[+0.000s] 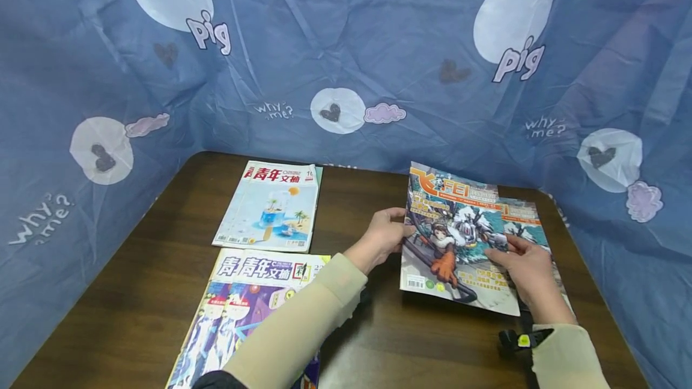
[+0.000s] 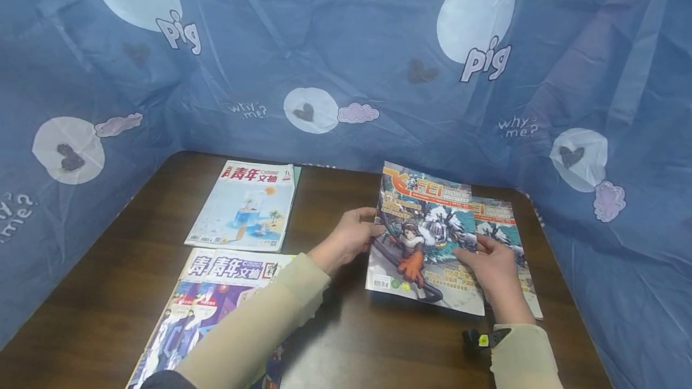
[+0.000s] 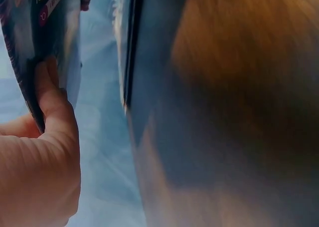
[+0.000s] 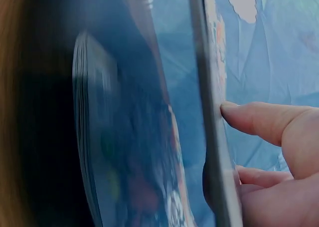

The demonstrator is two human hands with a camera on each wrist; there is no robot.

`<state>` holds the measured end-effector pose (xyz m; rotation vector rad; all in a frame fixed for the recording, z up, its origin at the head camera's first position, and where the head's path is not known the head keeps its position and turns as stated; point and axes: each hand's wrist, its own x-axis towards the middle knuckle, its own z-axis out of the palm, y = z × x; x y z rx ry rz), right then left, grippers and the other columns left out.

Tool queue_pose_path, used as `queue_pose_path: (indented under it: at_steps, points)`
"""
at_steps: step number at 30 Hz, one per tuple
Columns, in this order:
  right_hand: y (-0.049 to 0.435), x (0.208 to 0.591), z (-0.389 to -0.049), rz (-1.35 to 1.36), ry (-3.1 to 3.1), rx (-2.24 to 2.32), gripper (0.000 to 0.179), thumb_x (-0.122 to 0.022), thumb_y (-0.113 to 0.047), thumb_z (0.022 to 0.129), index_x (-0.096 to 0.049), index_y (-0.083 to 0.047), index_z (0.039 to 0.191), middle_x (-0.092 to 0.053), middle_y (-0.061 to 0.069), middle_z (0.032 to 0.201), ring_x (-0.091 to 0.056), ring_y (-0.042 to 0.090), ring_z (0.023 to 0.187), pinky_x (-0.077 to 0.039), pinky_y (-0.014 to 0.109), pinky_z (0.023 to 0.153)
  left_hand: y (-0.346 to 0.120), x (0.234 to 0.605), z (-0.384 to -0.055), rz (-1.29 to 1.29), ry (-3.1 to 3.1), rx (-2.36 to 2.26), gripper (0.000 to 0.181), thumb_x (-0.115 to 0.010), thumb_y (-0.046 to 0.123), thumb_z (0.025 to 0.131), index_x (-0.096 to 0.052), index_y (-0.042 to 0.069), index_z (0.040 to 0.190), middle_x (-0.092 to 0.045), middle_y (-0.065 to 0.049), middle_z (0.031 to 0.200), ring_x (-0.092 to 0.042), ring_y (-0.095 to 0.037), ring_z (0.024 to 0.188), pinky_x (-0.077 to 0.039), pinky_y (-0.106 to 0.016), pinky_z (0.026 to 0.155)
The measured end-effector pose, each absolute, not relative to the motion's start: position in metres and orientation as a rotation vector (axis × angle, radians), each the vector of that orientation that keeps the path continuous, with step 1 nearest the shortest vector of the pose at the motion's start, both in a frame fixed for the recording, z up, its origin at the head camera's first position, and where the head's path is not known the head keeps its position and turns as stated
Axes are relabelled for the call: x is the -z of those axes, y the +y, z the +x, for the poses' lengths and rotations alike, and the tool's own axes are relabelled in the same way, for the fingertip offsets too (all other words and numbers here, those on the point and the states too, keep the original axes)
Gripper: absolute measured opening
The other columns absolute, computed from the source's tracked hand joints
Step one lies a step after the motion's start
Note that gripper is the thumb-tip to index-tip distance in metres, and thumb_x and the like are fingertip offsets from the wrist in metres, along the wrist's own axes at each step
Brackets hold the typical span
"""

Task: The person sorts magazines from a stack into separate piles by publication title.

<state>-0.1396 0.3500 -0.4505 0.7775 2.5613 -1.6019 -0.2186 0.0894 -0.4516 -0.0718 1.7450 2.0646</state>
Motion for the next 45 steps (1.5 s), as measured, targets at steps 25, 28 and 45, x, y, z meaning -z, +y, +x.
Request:
queue_pose_path:
  at_steps: [25,28,45]
  points:
    - [0.414,0.459,-0.127,0.980,2.622,1.505,0.081,-0.075,-0.017,0.092,-0.030,0.007,0.155,-0.039,0.030,0.148,-0.058,0.021,0.088,-0.048,0.026,0.053,0.175,0.460,-0.214,-0.149,1.823,-1.996,0.028,-0.068,-0.009,0.092,-0.067,0.000,0.119,-0.067,-0.009,0.083,-0.069,-0.024,0.069,-0.060,-0.040,0.062]
    - [0.424,0.459,-0.126,0.988,2.632,1.465,0.081,-0.075,-0.017,0.091,-0.032,0.009,0.154,-0.041,0.031,0.147,-0.058,0.028,0.104,-0.055,0.032,0.066,0.185,0.459,-0.211,-0.164,1.827,-1.993,0.032,-0.069,-0.010,0.091,-0.066,-0.001,0.122,-0.065,-0.009,0.086,-0.070,-0.025,0.071,-0.060,-0.041,0.063]
    - [0.460,0.469,-0.138,0.918,2.747,1.251,0.079,-0.073,-0.022,0.092,-0.033,0.011,0.152,-0.036,0.036,0.150,-0.036,0.050,0.137,-0.039,0.061,0.104,0.215,0.468,-0.219,0.064,2.178,-1.623,0.031,-0.066,-0.012,0.083,-0.067,-0.004,0.113,-0.064,-0.012,0.112,-0.065,-0.020,0.076,-0.059,-0.035,0.061]
